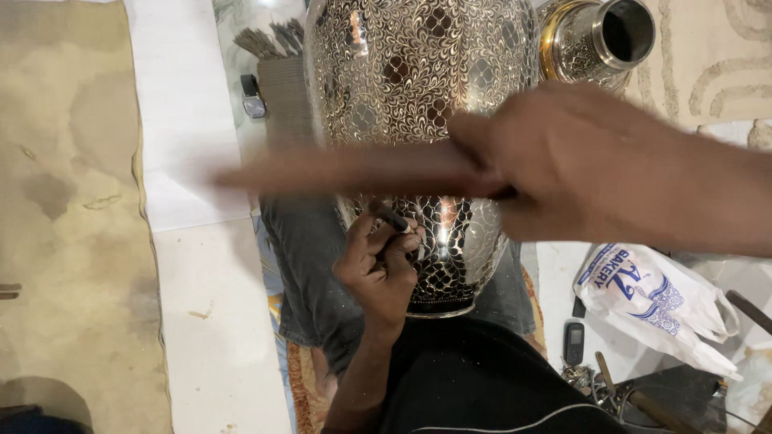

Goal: The person sits on the floor with a large engraved brass vase held between their legs and decorates its surface by hand. They hold a small chisel-like punch against the metal with one hand and strike it with a wooden mallet held in the other hand, repeatedly tapping to work the decorative pattern, repositioning the punch between strikes.

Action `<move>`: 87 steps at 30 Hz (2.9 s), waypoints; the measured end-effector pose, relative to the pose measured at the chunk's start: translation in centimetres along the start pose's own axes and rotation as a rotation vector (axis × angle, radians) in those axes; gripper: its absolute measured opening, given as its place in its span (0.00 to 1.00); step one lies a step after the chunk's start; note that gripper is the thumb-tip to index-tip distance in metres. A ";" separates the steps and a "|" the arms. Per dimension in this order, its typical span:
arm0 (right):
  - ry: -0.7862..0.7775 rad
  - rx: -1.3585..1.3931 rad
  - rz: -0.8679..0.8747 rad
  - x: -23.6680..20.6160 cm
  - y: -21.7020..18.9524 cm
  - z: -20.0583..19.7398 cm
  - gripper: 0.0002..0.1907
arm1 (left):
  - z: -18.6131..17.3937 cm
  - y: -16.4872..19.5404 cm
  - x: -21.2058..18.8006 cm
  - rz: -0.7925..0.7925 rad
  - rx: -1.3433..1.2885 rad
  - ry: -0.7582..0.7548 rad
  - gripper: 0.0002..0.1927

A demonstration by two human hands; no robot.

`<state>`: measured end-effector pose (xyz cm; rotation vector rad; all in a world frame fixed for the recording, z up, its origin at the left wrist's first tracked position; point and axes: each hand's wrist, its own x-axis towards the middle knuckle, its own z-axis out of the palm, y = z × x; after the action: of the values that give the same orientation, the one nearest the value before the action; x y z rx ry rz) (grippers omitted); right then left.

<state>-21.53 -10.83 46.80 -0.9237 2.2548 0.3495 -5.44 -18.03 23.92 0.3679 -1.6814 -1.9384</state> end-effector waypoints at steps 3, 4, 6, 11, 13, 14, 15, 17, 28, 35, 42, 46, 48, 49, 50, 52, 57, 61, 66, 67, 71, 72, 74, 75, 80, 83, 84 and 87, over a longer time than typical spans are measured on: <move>-0.147 -0.102 0.080 -0.1 0.0 0.1 0.24 | 0.0 0.0 0.1 0.030 -0.003 -0.011 0.24; -0.171 -0.105 0.100 -0.2 0.0 0.1 0.24 | 0.0 -0.1 0.0 0.026 -0.005 -0.024 0.23; -0.066 0.027 0.073 -0.3 -0.1 0.1 0.19 | -0.1 -0.2 0.0 0.026 -0.011 -0.045 0.23; -0.023 -0.074 0.018 -0.1 0.4 0.7 0.20 | 0.0 -0.7 -0.1 0.065 0.013 -0.022 0.22; -0.037 -0.025 0.027 0.0 0.7 1.3 0.19 | 0.0 -0.9 0.0 0.090 0.008 -0.030 0.21; -0.054 -0.050 0.029 -0.1 0.9 1.6 0.23 | 0.0 -1.0 0.1 0.114 -0.004 -0.043 0.19; -0.073 -0.071 0.032 -0.3 1.2 1.9 0.27 | -0.1 -1.0 0.1 0.135 -0.014 -0.059 0.18; 0.041 -0.122 0.034 -0.6 1.7 2.3 0.22 | -0.3 -1.0 0.1 0.052 -0.014 -0.069 0.21; 0.416 0.597 -0.232 -0.4 4.2 5.8 0.16 | -1.8 -0.4 0.7 -0.250 -0.423 0.009 0.27; 0.437 0.681 -0.238 -0.8 6.1 8.4 0.20 | -0.8 0.0 -0.1 -0.248 -0.250 -0.085 0.25; 0.425 0.623 -0.216 -2.0 7.5 10.0 0.23 | 0.2 -0.5 -0.5 -0.169 -0.167 -0.173 0.24; 0.344 0.592 -0.160 -2.0 7.6 10.6 0.23 | 0.9 -0.8 -0.5 0.076 0.014 -0.130 0.16; 0.369 0.523 -0.168 -2.0 7.6 10.8 0.24 | 1.0 -0.9 -0.5 0.213 0.073 -0.089 0.09; 0.379 0.491 -0.169 -2.0 7.6 10.8 0.23 | 1.0 -0.9 -0.5 0.197 0.072 -0.099 0.08; 0.389 0.458 -0.168 -2.0 7.5 10.8 0.23 | 0.9 -0.8 -0.5 0.182 0.069 -0.109 0.08; 0.401 0.382 -0.171 -1.9 7.4 10.6 0.23 | 0.8 -0.6 -0.6 0.138 0.061 -0.118 0.08; 0.420 0.332 -0.172 -1.8 6.7 8.9 0.24 | 1.0 0.1 -0.7 -0.074 0.038 -0.043 0.13; 0.274 0.526 -0.099 -1.8 5.6 7.2 0.23 | 1.2 0.9 -0.5 0.142 -0.027 -0.099 0.10; 0.296 0.376 -0.143 -1.8 3.8 6.2 0.26 | 0.5 1.4 0.1 0.010 -0.072 -0.155 0.19; 0.291 0.356 -0.143 -1.9 3.5 6.2 0.27 | 0.4 1.5 0.0 -0.004 -0.064 -0.162 0.19; 0.281 0.343 -0.141 -2.1 2.7 6.2 0.28 | 0.2 1.4 -0.3 -0.010 0.004 -0.177 0.19; 0.293 0.354 -0.148 -2.2 2.6 6.2 0.28 | 0.2 1.4 -0.4 -0.002 0.028 -0.179 0.18; 0.334 0.387 -0.179 -2.3 2.8 6.2 0.29 | 0.3 1.2 -0.4 0.047 0.032 -0.183 0.18; 0.361 0.411 -0.202 -2.3 2.9 6.2 0.30 | 0.4 1.2 -0.4 0.070 0.033 -0.187 0.18; 0.222 0.385 -0.065 -2.3 3.6 6.0 0.29 | 0.7 1.5 -0.5 0.070 0.051 -0.145 0.24; 0.297 0.399 -0.132 -2.3 3.8 5.6 0.28 | 0.7 1.6 -0.5 0.065 0.056 -0.149 0.24; 0.339 0.406 -0.173 -2.3 3.8 5.3 0.27 | 0.7 1.6 -0.5 0.058 0.051 -0.149 0.23; 0.252 0.536 -0.127 -2.7 3.8 4.7 0.30 | 0.7 1.4 -0.6 0.007 -0.028 -0.129 0.26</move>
<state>-20.53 -4.52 45.10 -0.8444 2.3180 -0.4344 -4.98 -17.25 25.36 0.2299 -1.7314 -2.0163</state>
